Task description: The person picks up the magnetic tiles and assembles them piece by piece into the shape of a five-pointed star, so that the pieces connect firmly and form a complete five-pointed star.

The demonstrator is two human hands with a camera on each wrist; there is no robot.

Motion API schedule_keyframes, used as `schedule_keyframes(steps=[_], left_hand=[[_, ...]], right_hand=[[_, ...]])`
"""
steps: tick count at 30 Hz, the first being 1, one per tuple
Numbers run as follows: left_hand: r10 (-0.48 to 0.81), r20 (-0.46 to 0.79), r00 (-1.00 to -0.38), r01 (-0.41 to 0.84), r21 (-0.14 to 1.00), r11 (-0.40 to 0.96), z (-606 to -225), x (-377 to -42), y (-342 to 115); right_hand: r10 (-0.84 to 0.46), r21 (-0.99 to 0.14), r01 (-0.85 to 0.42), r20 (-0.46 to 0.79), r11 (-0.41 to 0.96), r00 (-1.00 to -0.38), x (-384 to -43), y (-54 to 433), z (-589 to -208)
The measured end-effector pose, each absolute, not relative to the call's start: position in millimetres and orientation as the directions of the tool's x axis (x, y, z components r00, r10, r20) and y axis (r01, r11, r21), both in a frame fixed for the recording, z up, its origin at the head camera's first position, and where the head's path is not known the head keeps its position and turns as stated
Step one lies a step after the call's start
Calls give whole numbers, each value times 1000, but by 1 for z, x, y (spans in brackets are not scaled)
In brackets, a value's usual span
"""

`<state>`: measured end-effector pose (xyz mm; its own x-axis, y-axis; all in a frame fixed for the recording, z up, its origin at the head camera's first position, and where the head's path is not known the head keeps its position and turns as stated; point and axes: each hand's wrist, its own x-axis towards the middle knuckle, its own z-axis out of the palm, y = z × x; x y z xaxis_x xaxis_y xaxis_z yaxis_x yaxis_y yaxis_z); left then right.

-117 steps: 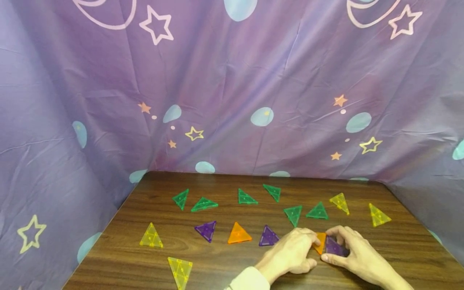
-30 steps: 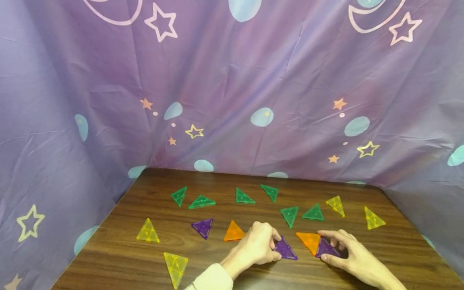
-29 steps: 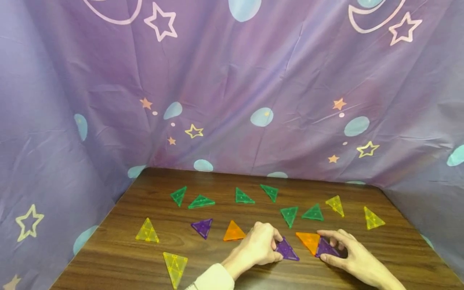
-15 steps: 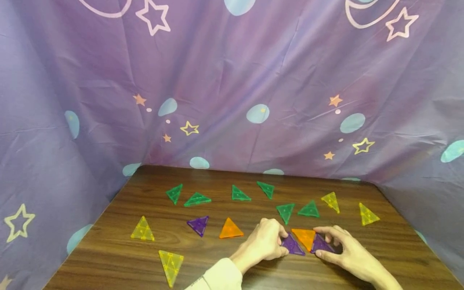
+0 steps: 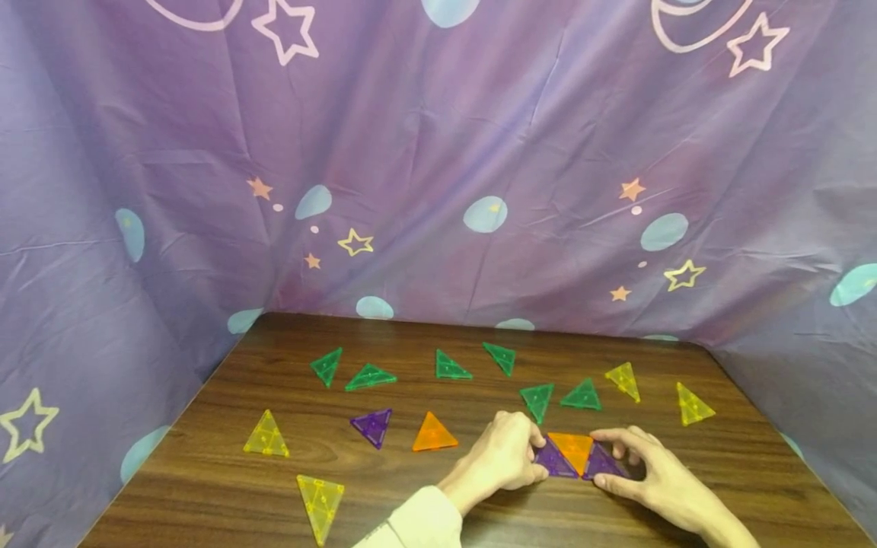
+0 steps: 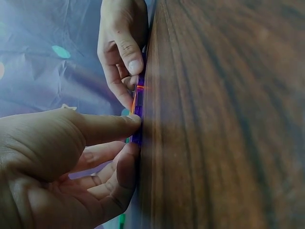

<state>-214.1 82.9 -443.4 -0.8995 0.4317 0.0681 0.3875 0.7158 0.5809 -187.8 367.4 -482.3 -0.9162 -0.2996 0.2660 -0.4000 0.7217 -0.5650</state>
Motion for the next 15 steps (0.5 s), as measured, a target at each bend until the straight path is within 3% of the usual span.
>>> schedule_keyframes(steps=[8,15], left_hand=[[487,109,-866,466,527,711,-443,-214,78],[511,132,-849,490,557,671,-434,-213,69]], right_hand=[[-323,-562,-434,292,704,-900,-190,368,-484],[-308,-562,-398,251,725,-917,-188,369,-482]])
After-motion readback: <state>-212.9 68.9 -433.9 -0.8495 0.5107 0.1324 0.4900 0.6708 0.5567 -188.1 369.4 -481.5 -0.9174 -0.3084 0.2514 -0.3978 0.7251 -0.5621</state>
